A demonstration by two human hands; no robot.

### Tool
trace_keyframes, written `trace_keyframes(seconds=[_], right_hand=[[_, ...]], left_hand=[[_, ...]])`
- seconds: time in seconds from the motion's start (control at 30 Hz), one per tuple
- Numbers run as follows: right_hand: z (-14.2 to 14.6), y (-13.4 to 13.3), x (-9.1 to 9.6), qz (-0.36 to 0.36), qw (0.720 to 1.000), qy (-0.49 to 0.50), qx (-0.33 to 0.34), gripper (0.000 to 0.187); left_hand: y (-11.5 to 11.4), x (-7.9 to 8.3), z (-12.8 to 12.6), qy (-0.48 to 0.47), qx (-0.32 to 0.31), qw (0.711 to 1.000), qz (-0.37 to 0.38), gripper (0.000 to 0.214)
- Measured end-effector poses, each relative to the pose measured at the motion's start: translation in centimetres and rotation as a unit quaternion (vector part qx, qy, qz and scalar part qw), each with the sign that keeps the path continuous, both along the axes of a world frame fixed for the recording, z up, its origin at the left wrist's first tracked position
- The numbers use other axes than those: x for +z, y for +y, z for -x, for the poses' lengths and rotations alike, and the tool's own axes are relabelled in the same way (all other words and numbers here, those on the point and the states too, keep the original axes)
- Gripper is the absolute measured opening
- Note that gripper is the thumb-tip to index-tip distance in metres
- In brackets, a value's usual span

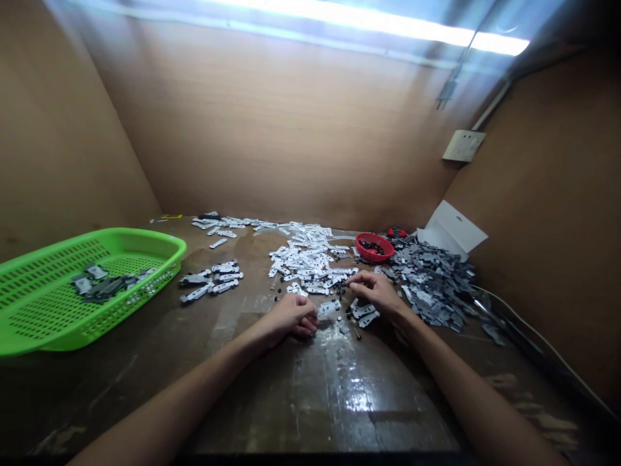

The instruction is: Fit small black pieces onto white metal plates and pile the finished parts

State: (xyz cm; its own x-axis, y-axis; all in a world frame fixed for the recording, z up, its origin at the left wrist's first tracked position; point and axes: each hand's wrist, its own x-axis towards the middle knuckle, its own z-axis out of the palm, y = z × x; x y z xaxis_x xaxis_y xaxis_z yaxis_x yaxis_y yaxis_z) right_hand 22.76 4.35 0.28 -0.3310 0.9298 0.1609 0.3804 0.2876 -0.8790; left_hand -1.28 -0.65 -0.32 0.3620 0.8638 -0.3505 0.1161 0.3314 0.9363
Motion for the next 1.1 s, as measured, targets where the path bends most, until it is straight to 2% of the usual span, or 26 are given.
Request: trace_keyframes(seconds=[0.1,0.3,0.5,0.57,0.67,0.77,0.83,1.1], right_hand=[[0.3,-0.2,-0.1,0.079,0.992,0.095,0.003,0.030],[0.2,0.0,-0.4,0.113,0.964,0.240,-0.015,0.025],[0.3,0.0,-0.5,0.133,0.964,0.227,-0.026,0.031],[0.4,-0.2,-0.4,0.113,0.975,0.188,-0.024,0.032],[0.7,-0.6,0.1,0.019,0.996,0.080,-0.034,0.026],[1.2,-1.6,1.0,-0.088,0.995,-0.010,-0.039,0.017],[1.8,-2.5,1.5,-0.133,0.990,-0.036,-0.031,0.014],[4.2,-5.0,1.8,-0.182,0.980,-0.041,0.065,0.015]], left_hand=[[0.0,0.1,0.0,-0.001,-0.003,1.000,0.003,0.024],[0.1,0.0,0.1,-0.007,-0.011,1.000,0.003,0.023],[0.0,0.3,-0.1,0.002,-0.006,1.000,0.004,0.024],[0.0,0.3,-0.1,0.001,-0.005,1.000,0.004,0.024],[0.0,0.1,0.0,-0.001,-0.007,1.000,0.004,0.023],[0.1,-0.1,0.1,-0.006,-0.012,1.000,0.004,0.022],[0.0,-0.1,0.1,-0.008,-0.013,1.000,0.003,0.021],[-0.3,0.8,-0.1,0.000,-0.011,1.000,0.002,0.021]])
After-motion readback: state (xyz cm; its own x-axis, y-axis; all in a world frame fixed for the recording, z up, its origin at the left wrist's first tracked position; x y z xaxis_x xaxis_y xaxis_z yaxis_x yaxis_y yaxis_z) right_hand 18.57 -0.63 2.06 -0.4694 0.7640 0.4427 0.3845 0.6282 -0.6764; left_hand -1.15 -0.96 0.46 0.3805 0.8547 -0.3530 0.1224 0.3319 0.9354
